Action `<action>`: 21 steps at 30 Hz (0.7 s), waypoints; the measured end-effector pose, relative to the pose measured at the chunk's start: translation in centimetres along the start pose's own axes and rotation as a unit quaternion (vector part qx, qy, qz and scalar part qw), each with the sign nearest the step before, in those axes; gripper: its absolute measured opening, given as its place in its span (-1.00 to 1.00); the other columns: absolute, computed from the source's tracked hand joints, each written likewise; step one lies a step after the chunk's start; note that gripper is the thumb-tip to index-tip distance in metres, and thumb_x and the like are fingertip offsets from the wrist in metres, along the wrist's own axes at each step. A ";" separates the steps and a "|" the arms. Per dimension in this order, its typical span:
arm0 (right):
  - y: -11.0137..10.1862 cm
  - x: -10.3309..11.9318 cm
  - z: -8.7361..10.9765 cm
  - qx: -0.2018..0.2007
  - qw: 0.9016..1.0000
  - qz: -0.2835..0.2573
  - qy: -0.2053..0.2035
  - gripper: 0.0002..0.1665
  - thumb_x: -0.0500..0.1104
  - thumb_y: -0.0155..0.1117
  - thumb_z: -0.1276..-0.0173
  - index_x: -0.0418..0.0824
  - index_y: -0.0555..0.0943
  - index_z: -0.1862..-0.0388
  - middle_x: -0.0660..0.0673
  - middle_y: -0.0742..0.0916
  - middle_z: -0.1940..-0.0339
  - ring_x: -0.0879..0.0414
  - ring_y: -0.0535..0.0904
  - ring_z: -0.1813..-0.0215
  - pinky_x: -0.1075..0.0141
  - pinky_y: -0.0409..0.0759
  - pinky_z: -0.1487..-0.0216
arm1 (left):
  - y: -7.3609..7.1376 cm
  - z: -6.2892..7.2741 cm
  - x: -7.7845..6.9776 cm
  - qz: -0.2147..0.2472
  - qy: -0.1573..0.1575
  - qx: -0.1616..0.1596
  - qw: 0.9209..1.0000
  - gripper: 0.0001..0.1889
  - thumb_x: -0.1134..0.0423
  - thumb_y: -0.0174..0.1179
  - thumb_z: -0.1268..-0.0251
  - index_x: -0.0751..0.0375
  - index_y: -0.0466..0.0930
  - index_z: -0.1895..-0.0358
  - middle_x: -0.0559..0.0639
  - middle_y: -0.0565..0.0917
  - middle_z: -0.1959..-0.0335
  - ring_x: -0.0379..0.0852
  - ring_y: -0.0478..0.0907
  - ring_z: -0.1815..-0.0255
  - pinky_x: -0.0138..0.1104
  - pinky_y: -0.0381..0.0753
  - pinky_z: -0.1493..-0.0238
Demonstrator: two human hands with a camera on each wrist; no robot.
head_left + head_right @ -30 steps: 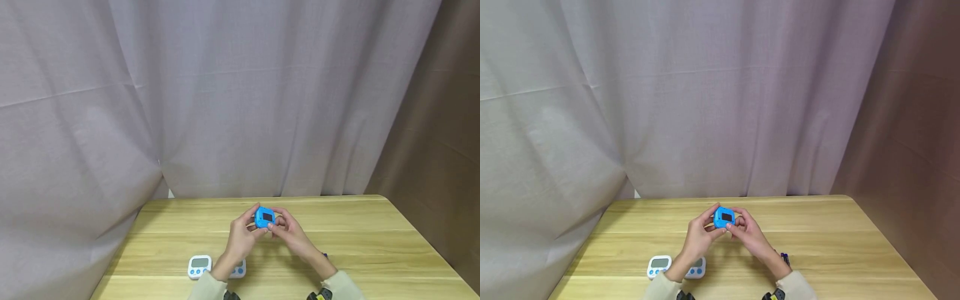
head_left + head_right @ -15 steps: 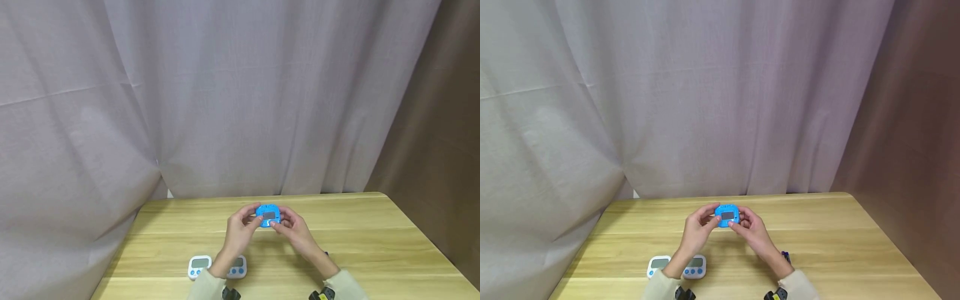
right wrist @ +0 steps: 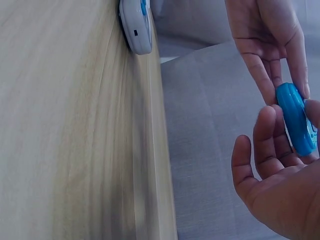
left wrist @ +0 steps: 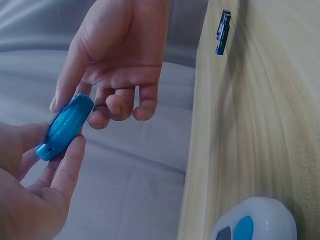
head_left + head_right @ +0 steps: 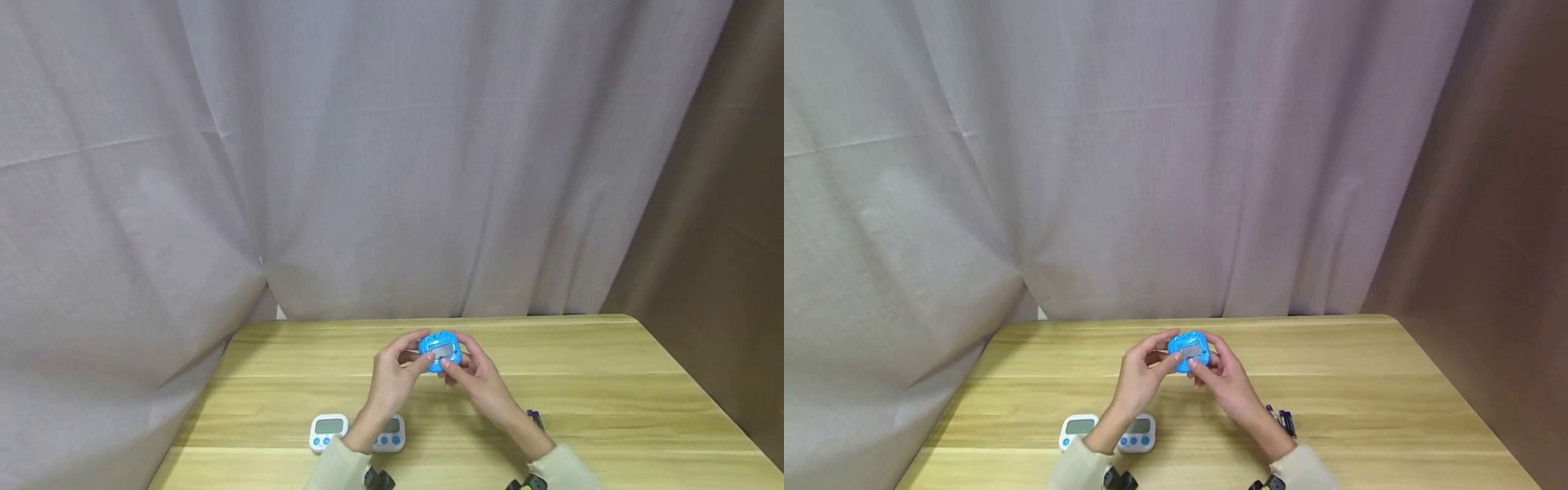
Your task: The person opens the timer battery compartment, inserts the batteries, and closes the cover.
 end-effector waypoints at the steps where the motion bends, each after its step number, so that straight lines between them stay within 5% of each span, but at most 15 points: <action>1: 0.0 0.0 0.0 0.000 1.000 0.000 0.000 -0.36 -0.25 0.22 -0.63 -0.28 0.28 -0.58 -0.11 0.79 0.20 0.16 0.68 0.30 0.33 0.77 0.25 | 0.0 0.0 0.0 0.002 0.001 0.000 1.000 -0.62 0.38 0.42 -0.38 0.25 0.71 -0.23 0.16 0.79 0.00 -0.08 0.77 0.17 -0.43 0.80 0.07; 9: 0.1 0.1 0.2 0.008 1.000 0.000 -0.006 -0.31 -0.27 0.20 -0.63 -0.34 0.21 -0.61 -0.03 0.71 0.34 0.22 0.59 0.38 0.41 0.63 0.40 | 0.2 0.2 0.3 -0.008 -0.023 0.013 1.000 -0.63 0.35 0.41 -0.39 0.12 0.72 -0.23 0.06 0.80 0.01 -0.08 0.76 0.14 -0.43 0.79 0.05; 21: 0.1 -0.2 0.2 0.026 0.999 -0.020 -0.011 -0.33 -0.29 0.18 -0.63 -0.39 0.20 -0.59 0.02 0.71 0.33 0.24 0.58 0.37 0.43 0.61 0.42 | 0.5 0.5 0.3 -0.001 -0.047 0.005 0.999 -0.63 0.36 0.40 -0.40 0.19 0.71 -0.24 0.09 0.80 0.06 -0.15 0.77 0.19 -0.43 0.83 0.22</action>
Point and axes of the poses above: each hand's wrist, its own z-axis away from the middle knuckle, its own y-axis out of the palm, x = y × z, the point moved 4 cm from there along -z, towards the middle knuckle
